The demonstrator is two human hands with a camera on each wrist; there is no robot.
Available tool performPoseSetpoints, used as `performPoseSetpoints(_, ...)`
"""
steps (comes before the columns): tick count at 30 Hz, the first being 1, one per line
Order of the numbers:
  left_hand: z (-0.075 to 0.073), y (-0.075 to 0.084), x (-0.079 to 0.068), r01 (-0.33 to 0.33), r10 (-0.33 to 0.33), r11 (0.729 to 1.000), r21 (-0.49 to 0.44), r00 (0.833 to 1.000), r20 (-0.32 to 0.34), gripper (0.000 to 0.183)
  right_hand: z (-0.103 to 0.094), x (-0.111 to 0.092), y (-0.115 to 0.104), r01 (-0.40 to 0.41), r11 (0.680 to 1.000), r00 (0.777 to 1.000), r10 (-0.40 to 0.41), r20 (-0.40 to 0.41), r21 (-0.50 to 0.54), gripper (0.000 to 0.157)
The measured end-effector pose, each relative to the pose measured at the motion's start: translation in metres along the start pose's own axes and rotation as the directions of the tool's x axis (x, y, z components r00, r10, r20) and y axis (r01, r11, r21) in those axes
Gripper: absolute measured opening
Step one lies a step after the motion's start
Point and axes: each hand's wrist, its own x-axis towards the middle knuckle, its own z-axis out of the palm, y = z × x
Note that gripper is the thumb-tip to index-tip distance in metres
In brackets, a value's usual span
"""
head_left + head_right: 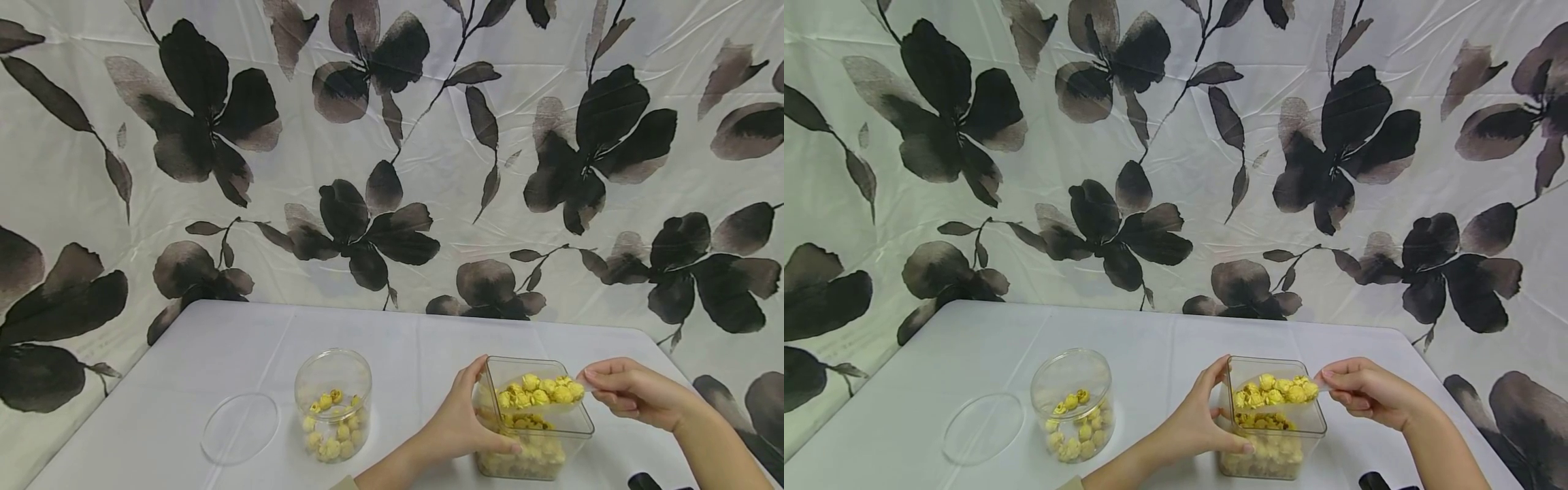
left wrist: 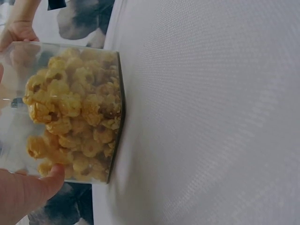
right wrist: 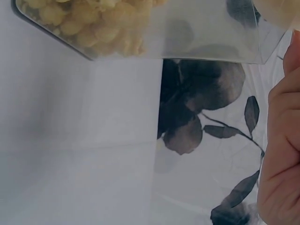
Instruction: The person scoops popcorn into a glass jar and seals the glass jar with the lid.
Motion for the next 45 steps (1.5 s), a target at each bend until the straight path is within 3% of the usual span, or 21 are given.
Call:
performPoseSetpoints(18, 0.0, 0.001, 0.003, -0.003, 0.003, 0.999, -0.047, 1.0, -0.002, 0.111, -0.008, 0.0, -0.005, 0.024, 0.999, 0.998, -0.026, 0.059, 0.041, 0.041)
performPoseSetpoints(35, 0.001, 0.001, 0.003, -0.004, 0.004, 0.996, -0.085, 1.0, 0.007, 0.111, -0.008, -0.001, -0.009, 0.019, 0.998, 0.999, -0.021, 0.032, 0.053, 0.04)
performPoseSetpoints(45, -0.003, -0.003, 0.002, 0.001, 0.001, 0.995, -0.105, 1.0, 0.019, 0.109, -0.007, -0.001, -0.012, 0.035, 0.996, 0.997, -0.041, 0.069, 0.081, 0.039)
